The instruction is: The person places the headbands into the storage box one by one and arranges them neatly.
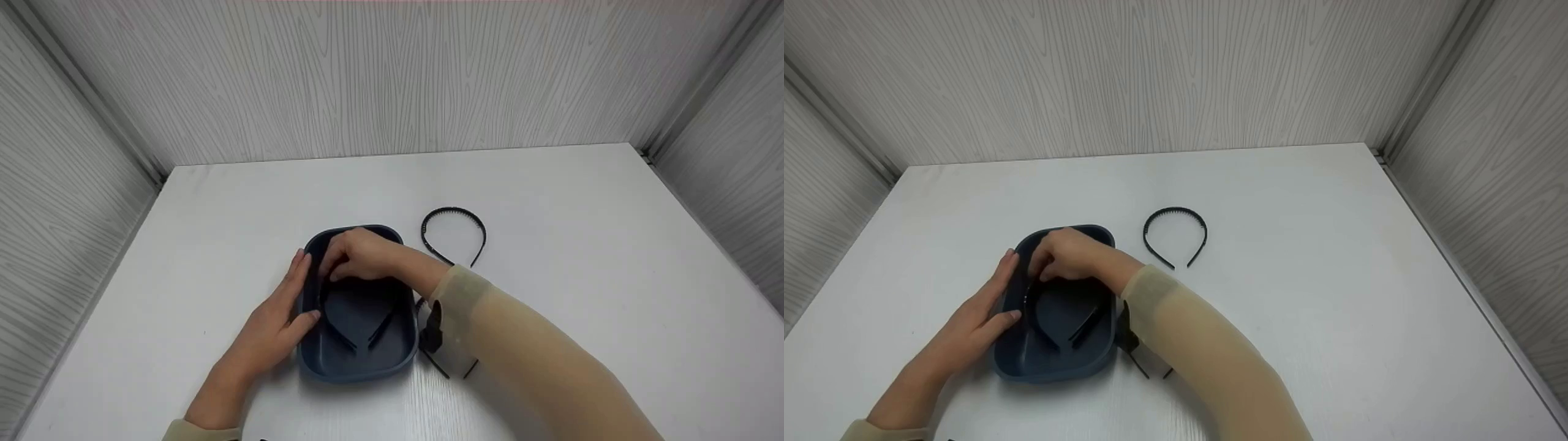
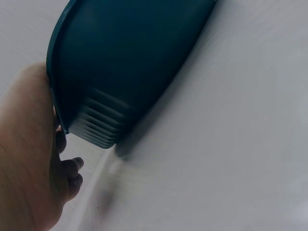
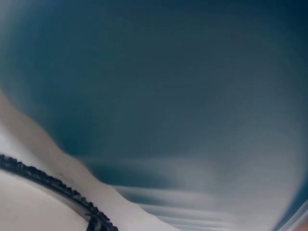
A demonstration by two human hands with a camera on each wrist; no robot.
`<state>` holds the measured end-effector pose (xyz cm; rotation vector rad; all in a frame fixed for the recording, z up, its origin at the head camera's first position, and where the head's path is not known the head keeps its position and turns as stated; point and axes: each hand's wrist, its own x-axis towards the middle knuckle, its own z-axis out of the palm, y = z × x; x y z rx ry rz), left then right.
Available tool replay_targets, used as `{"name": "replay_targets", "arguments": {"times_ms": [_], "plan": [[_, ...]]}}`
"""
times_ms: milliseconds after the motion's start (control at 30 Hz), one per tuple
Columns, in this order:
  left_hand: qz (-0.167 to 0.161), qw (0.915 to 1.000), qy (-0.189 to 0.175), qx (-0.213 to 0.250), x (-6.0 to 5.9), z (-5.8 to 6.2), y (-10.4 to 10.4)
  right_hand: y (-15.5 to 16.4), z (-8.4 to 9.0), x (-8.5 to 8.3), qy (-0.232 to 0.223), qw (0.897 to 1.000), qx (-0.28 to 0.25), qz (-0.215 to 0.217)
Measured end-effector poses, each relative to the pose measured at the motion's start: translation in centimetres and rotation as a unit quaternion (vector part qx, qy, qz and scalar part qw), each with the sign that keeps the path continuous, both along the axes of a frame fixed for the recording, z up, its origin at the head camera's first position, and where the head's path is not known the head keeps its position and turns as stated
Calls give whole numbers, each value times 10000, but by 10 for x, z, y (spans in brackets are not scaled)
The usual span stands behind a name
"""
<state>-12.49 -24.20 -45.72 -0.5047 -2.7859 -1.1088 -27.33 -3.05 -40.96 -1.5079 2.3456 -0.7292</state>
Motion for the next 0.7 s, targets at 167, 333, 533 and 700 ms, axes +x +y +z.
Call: {"name": "replay_targets", "arguments": {"times_ms": [167,333,533,700], "plan": [[-12,10000,20,8,0,0,0,0,0,0,56,10000,21,11],[-21,10000,19,4,0,0,0,-1,0,0,69,10000,40,-6],[-54,10000,63,8,0,0,0,-1,0,0,66,10000,53,-10],[-49,10000,51,22,0,1,0,1,5,1,-108,9999,26,-55]]}}
